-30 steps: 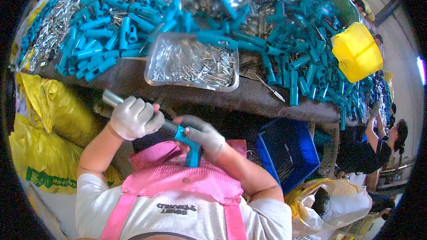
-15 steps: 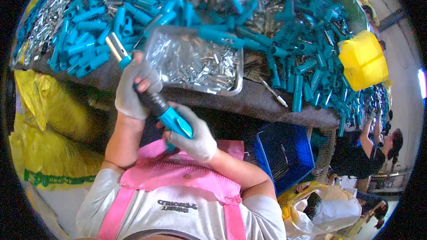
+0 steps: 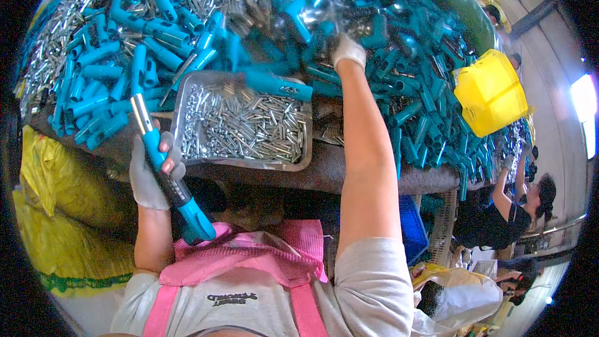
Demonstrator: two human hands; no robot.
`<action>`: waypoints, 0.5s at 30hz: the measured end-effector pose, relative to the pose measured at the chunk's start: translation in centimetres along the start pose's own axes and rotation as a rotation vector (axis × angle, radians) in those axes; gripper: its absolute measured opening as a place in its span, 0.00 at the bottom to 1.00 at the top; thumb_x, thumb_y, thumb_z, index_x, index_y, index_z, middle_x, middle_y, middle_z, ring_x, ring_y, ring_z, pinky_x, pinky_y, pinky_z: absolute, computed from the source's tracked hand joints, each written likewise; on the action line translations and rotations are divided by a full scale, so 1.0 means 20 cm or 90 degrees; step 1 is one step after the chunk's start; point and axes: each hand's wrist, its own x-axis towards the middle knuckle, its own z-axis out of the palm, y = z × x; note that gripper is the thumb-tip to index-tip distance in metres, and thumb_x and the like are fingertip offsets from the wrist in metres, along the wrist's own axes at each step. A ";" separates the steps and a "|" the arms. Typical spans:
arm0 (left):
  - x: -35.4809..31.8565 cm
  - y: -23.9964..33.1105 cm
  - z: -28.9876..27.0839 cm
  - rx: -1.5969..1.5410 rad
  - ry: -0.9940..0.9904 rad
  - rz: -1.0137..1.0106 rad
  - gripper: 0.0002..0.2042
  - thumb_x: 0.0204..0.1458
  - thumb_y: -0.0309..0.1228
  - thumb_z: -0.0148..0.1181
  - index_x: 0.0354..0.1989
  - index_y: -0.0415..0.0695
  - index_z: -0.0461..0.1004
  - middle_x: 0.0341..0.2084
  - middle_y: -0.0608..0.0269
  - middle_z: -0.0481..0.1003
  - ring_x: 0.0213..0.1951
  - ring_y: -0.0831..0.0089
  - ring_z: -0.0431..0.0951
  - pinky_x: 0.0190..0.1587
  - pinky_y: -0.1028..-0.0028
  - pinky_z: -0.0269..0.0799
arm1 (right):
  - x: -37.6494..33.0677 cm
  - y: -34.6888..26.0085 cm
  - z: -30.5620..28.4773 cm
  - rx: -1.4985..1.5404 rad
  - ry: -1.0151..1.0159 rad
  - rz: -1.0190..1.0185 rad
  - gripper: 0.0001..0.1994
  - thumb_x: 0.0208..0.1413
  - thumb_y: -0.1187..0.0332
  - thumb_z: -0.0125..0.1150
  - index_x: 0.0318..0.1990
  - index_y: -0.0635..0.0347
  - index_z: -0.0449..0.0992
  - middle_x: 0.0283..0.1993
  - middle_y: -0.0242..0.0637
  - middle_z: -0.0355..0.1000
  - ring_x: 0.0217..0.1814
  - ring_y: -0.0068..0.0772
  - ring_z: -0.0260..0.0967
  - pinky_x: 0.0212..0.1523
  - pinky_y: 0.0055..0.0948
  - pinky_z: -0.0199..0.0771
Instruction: Assemble hardware components into a finished tool handle at a workstation.
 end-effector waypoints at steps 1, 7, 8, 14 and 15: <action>-0.03 0.00 -0.01 0.035 0.012 0.005 0.21 0.59 0.50 0.39 0.51 0.49 0.61 0.26 0.65 0.62 0.19 0.77 0.63 0.19 0.77 0.56 | -0.02 -0.02 0.02 0.006 0.009 0.011 0.27 0.46 0.58 0.62 0.57 0.46 0.65 0.46 0.48 0.72 0.50 0.49 0.69 0.51 0.41 0.68; -0.12 -0.04 -0.11 0.226 -0.138 -0.030 0.26 0.53 0.49 0.52 0.51 0.41 0.61 0.27 0.58 0.67 0.23 0.73 0.69 0.24 0.74 0.67 | -0.21 0.05 0.00 0.086 0.034 -0.121 0.14 0.50 0.64 0.56 0.46 0.50 0.74 0.45 0.45 0.72 0.48 0.48 0.69 0.49 0.40 0.68; -0.14 -0.04 -0.12 0.277 -0.179 -0.059 0.27 0.53 0.47 0.54 0.52 0.38 0.61 0.30 0.55 0.69 0.25 0.73 0.70 0.28 0.74 0.69 | -0.28 0.07 -0.06 0.132 0.029 -0.155 0.15 0.51 0.64 0.54 0.47 0.49 0.73 0.45 0.44 0.72 0.48 0.49 0.69 0.49 0.39 0.69; -0.16 -0.08 -0.08 0.514 -0.308 -0.166 0.23 0.54 0.46 0.54 0.48 0.38 0.66 0.27 0.66 0.70 0.25 0.83 0.67 0.29 0.81 0.64 | -0.90 -0.10 -0.47 0.631 -0.186 -0.355 0.12 0.54 0.76 0.54 0.46 0.66 0.73 0.41 0.36 0.74 0.41 0.23 0.71 0.42 0.23 0.72; -0.16 -0.10 -0.10 0.509 -0.317 -0.160 0.22 0.54 0.46 0.54 0.48 0.39 0.67 0.27 0.67 0.70 0.25 0.83 0.67 0.29 0.81 0.64 | -1.01 -0.14 -0.52 0.634 -0.242 -0.428 0.12 0.54 0.76 0.55 0.46 0.66 0.73 0.41 0.36 0.74 0.42 0.22 0.71 0.42 0.23 0.72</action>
